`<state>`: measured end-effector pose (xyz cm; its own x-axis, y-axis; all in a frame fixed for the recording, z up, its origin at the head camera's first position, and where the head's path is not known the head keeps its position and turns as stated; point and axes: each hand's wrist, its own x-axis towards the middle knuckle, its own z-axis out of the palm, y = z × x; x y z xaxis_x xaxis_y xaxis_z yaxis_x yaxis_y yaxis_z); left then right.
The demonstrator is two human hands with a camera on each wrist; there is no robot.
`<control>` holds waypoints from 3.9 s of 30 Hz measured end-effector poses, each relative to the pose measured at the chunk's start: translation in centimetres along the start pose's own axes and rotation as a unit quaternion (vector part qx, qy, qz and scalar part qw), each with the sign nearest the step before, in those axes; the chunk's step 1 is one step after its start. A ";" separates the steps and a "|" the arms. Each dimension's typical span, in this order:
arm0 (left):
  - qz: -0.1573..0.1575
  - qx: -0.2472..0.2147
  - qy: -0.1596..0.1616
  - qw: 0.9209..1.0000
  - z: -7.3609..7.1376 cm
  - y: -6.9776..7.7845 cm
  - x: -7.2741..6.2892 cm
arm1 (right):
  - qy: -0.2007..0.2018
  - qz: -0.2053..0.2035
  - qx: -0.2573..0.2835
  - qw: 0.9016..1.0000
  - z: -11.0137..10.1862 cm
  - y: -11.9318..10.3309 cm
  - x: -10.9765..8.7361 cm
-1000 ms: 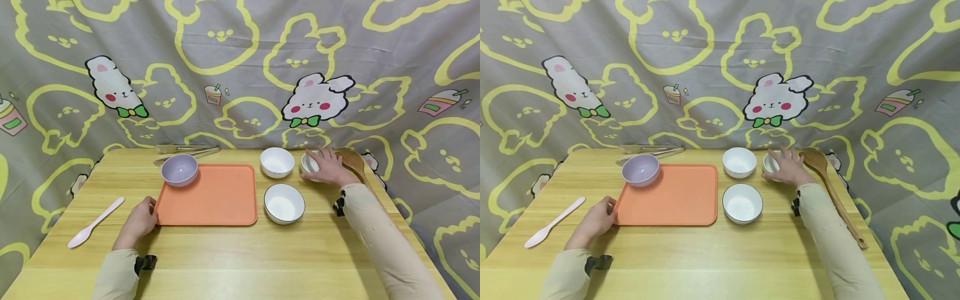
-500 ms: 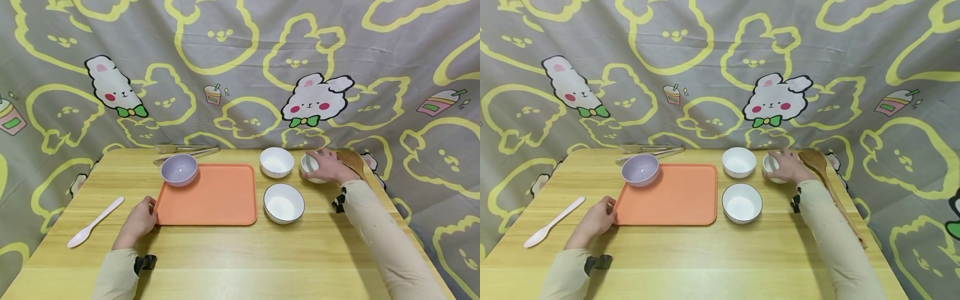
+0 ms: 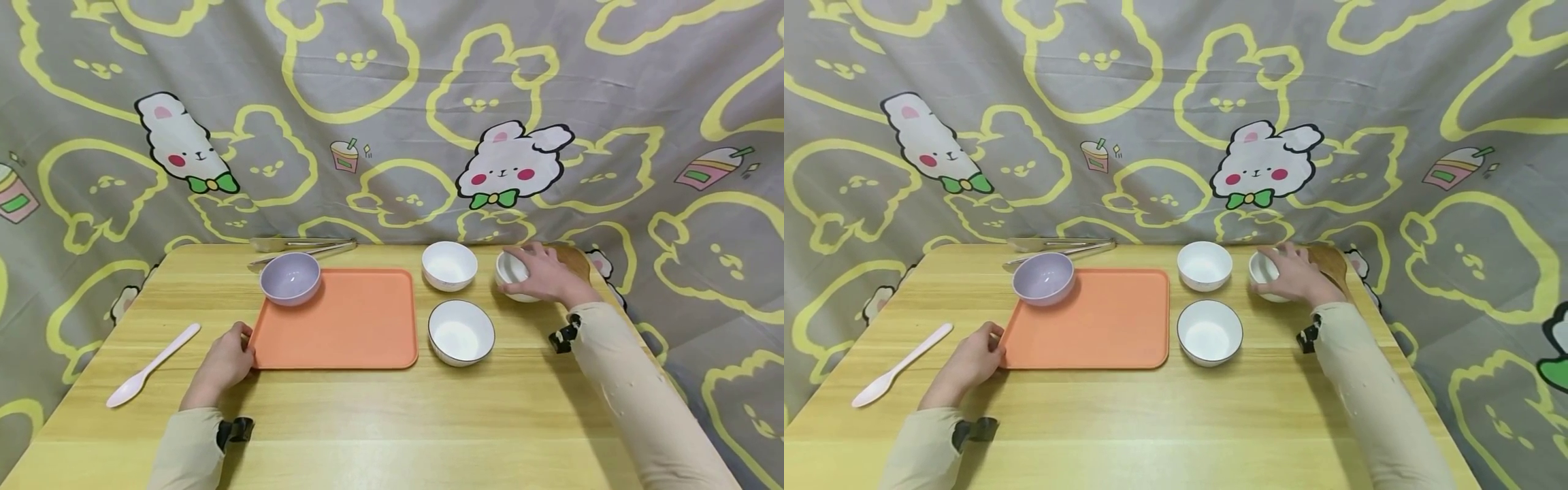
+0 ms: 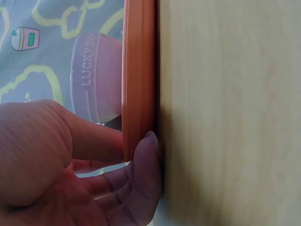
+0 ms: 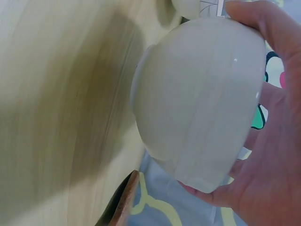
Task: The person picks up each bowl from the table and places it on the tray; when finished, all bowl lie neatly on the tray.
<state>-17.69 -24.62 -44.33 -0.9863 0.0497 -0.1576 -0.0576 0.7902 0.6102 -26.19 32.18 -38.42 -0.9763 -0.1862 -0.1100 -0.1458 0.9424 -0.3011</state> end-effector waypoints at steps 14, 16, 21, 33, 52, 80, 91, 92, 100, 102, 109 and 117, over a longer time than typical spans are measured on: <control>-0.003 0.000 0.003 1.000 0.0 -0.1 0.0 | 0.024 -0.046 -0.008 0.999 -0.8 -1.5 -1.6; -0.004 0.002 0.002 1.000 -0.1 -0.1 0.1 | 0.025 -0.051 -0.011 0.998 -0.9 -1.7 -1.7; -0.007 0.003 0.000 1.000 -0.1 -0.1 0.0 | 0.037 -0.070 -0.017 0.997 -1.4 -2.8 -2.0; -0.002 -0.012 -0.003 1.000 -0.3 0.1 0.0 | 0.046 -0.118 -0.022 0.992 -2.6 -6.3 -2.7; -0.010 -0.015 -0.007 1.000 -0.2 0.0 0.0 | 0.041 -0.178 -0.051 0.982 -2.8 -12.2 -0.9; -0.010 -0.023 -0.007 1.000 -0.2 0.3 -0.1 | -0.018 -0.231 -0.030 0.972 -1.1 -18.9 2.9; -0.010 -0.016 -0.004 1.000 -0.2 0.0 0.0 | -0.050 -0.235 -0.019 0.971 0.8 -20.9 5.3; -0.011 -0.016 -0.004 1.000 -0.2 0.0 0.0 | -0.054 -0.234 -0.023 0.970 1.0 -21.0 5.5; -0.012 -0.019 -0.004 1.000 -0.2 0.1 0.1 | -0.090 -0.224 -0.053 0.969 2.2 -21.5 6.9; -0.010 -0.020 -0.002 1.000 -0.2 0.1 0.1 | -0.096 -0.219 -0.055 0.969 2.4 -21.5 7.2; -0.013 -0.016 -0.005 1.000 -0.2 -0.1 0.1 | -0.120 -0.215 -0.062 0.967 3.2 -21.9 8.2; -0.015 -0.011 -0.006 1.000 -0.2 -0.1 0.2 | -0.131 -0.202 -0.079 0.967 3.9 -22.4 9.0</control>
<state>-17.90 -24.84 -44.31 -0.9819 0.0336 -0.1865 -0.0914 0.7781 0.6214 -31.10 8.33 -36.32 -0.7635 -0.5929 -0.2560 -0.5499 0.8047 -0.2237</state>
